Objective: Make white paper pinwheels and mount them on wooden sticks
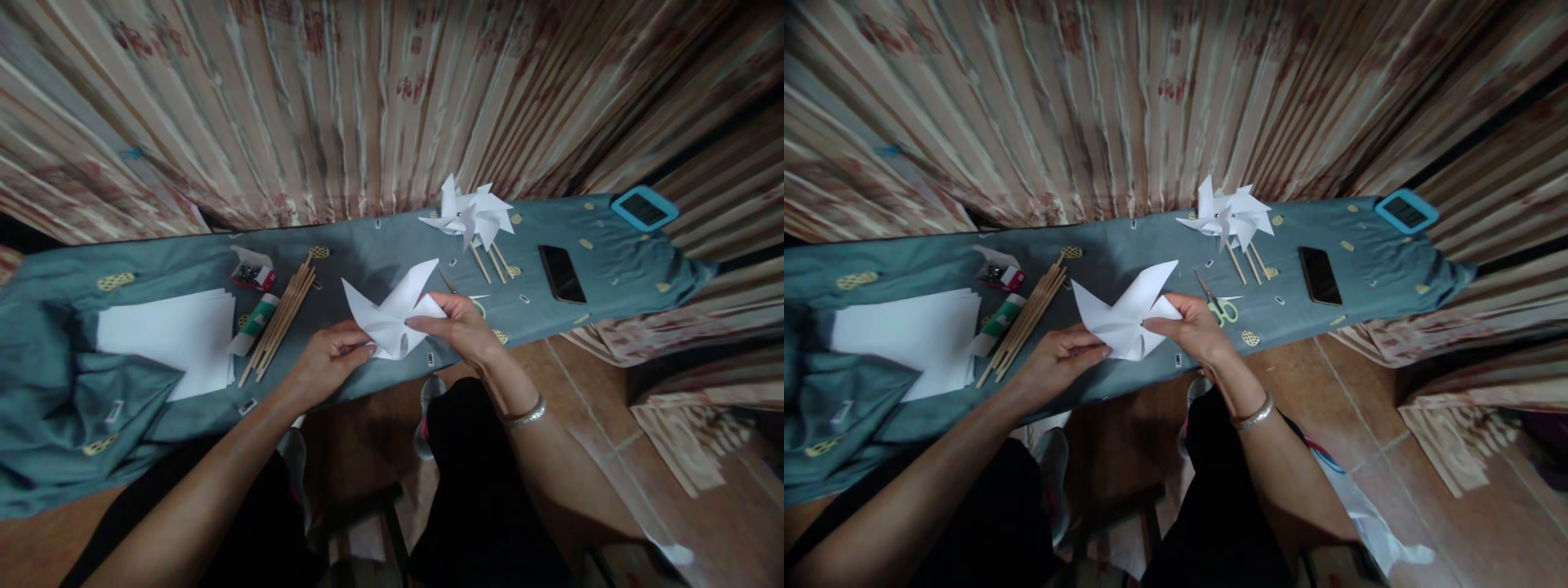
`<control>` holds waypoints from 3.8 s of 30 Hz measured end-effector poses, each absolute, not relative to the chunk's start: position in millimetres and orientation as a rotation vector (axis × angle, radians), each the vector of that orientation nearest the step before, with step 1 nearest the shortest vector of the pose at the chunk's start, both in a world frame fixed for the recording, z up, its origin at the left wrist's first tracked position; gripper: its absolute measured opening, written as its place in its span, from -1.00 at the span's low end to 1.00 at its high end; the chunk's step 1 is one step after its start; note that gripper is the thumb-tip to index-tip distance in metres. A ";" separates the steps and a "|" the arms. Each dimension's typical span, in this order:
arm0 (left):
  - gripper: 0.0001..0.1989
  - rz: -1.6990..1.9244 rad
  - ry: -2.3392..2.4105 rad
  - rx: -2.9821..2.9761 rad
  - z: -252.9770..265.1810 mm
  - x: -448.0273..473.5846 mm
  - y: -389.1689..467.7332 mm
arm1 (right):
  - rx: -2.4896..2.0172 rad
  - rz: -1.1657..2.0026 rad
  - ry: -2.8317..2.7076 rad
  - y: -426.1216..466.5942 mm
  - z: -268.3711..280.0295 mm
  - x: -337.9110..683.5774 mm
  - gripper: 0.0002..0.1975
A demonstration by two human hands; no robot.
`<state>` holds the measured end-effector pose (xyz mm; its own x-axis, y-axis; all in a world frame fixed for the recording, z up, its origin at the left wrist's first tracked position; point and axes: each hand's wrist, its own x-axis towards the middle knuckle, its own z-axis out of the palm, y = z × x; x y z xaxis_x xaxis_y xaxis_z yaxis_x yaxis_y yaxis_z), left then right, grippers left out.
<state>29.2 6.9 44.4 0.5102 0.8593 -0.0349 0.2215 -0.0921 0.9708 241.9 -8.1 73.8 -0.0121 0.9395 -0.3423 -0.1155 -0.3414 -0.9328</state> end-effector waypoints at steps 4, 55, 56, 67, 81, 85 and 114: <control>-0.76 0.582 0.975 1.537 47.6 29.8 5.6 | -1.378 1.526 -0.920 -7.3 73.1 244.0 -0.69; -0.76 0.651 1.167 1.115 29.6 43.0 -37.4 | -1.184 1.585 -0.738 4.5 41.6 217.9 -0.68; -0.75 0.669 1.178 1.108 28.7 42.0 -40.1 | -1.185 1.602 -0.733 5.0 40.1 215.8 -0.68; -0.73 0.763 1.266 1.079 16.9 36.5 -58.2 | -1.219 1.649 -0.725 3.5 28.5 201.2 -0.65; -0.57 0.823 1.119 0.734 7.3 37.1 -53.6 | -1.261 1.591 -0.787 14.5 26.9 202.8 -0.67; -0.58 0.861 1.124 0.698 6.7 36.0 -55.0 | -1.284 1.612 -0.787 14.9 26.0 205.6 -0.66; -0.58 1.020 1.061 0.480 22.8 29.5 -39.5 | -1.506 1.523 -0.849 12.0 34.0 229.6 -0.65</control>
